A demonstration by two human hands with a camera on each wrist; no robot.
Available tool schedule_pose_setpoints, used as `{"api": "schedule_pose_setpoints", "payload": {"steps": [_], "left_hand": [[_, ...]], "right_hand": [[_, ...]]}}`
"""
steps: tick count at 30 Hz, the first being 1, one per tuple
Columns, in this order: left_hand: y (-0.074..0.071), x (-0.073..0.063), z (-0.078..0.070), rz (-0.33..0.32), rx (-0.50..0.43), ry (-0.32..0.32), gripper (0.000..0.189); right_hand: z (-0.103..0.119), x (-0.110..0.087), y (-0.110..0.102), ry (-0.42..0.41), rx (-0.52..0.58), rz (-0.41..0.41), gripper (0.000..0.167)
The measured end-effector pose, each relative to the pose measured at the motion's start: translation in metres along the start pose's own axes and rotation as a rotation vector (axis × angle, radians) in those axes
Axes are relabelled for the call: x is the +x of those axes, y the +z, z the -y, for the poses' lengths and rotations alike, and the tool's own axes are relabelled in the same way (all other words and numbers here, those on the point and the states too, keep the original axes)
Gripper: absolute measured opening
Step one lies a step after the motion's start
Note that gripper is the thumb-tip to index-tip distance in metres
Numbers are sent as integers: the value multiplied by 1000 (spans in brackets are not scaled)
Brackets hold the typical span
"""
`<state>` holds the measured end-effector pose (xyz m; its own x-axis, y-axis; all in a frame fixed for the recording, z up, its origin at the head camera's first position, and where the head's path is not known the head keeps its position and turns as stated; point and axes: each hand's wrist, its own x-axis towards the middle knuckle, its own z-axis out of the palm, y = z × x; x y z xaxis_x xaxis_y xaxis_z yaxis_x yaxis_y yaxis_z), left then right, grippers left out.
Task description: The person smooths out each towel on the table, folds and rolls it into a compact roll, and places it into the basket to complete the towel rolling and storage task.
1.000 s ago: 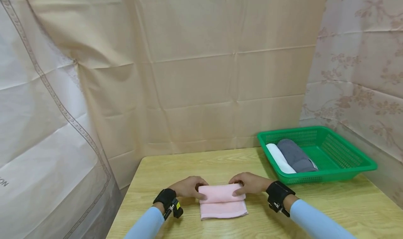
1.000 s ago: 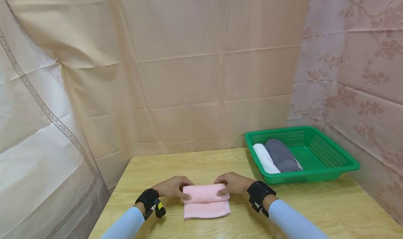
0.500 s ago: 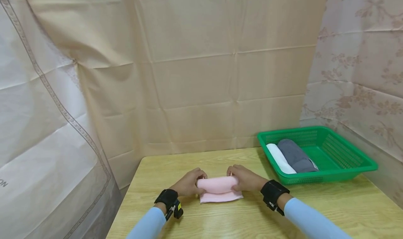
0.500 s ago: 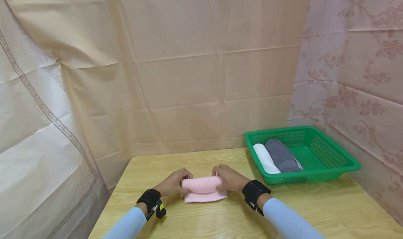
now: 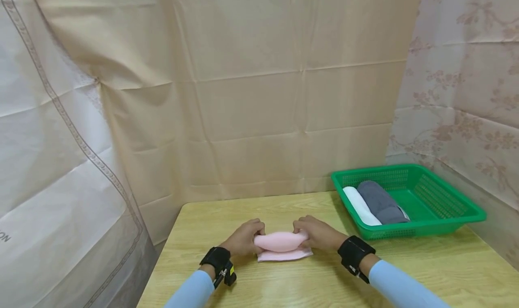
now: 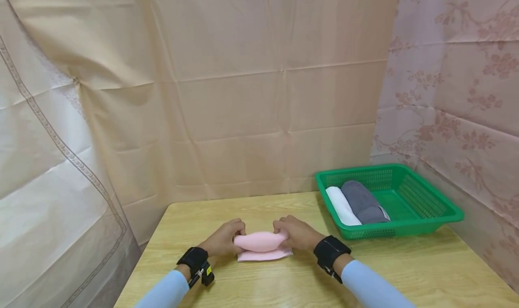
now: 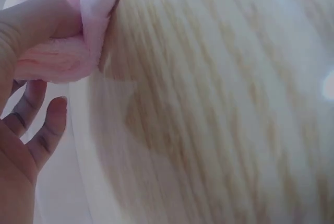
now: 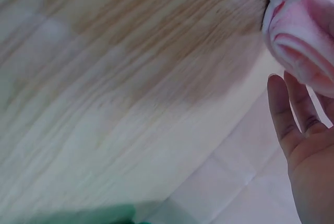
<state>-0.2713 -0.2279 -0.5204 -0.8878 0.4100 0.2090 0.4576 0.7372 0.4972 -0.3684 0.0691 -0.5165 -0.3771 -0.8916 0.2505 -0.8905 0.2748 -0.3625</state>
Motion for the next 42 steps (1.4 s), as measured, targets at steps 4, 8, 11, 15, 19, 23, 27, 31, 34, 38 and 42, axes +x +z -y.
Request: {"api": "schedule_pose_setpoints", "payload": {"steps": [4, 8, 11, 15, 19, 23, 27, 31, 34, 38, 42], "left_hand": [[-2, 3, -1, -5, 26, 44, 43], [-5, 2, 0, 28, 6, 34, 41], [-7, -1, 0, 82, -33, 15, 39], [-7, -9, 3, 148, -81, -4, 33], [-5, -18, 4, 198, -112, -32, 37], [-6, -20, 0, 236, -113, -59, 42], [-8, -15, -7, 299, -137, -108, 43], [-8, -10, -15, 344, -216, -204, 43], [-7, -9, -18, 359, -279, -235, 38], [-6, -8, -21, 381, -327, -212, 38], [-5, -8, -22, 391, -344, -191, 47]], "right_hand": [[-1, -5, -7, -55, -8, -49, 23], [0, -7, -10, -123, 42, -75, 10], [1, -5, -11, -168, 76, -50, 11], [2, -2, -11, -138, 93, 5, 9], [4, 1, -14, -69, 144, 79, 12], [7, 3, -17, -41, 215, 128, 16], [12, 3, -17, -20, 294, 154, 18], [16, 1, -18, 46, 373, 188, 19], [19, -1, -16, 73, 437, 201, 20], [21, -4, -13, 100, 473, 229, 18], [24, -5, -13, 150, 433, 256, 24]]}}
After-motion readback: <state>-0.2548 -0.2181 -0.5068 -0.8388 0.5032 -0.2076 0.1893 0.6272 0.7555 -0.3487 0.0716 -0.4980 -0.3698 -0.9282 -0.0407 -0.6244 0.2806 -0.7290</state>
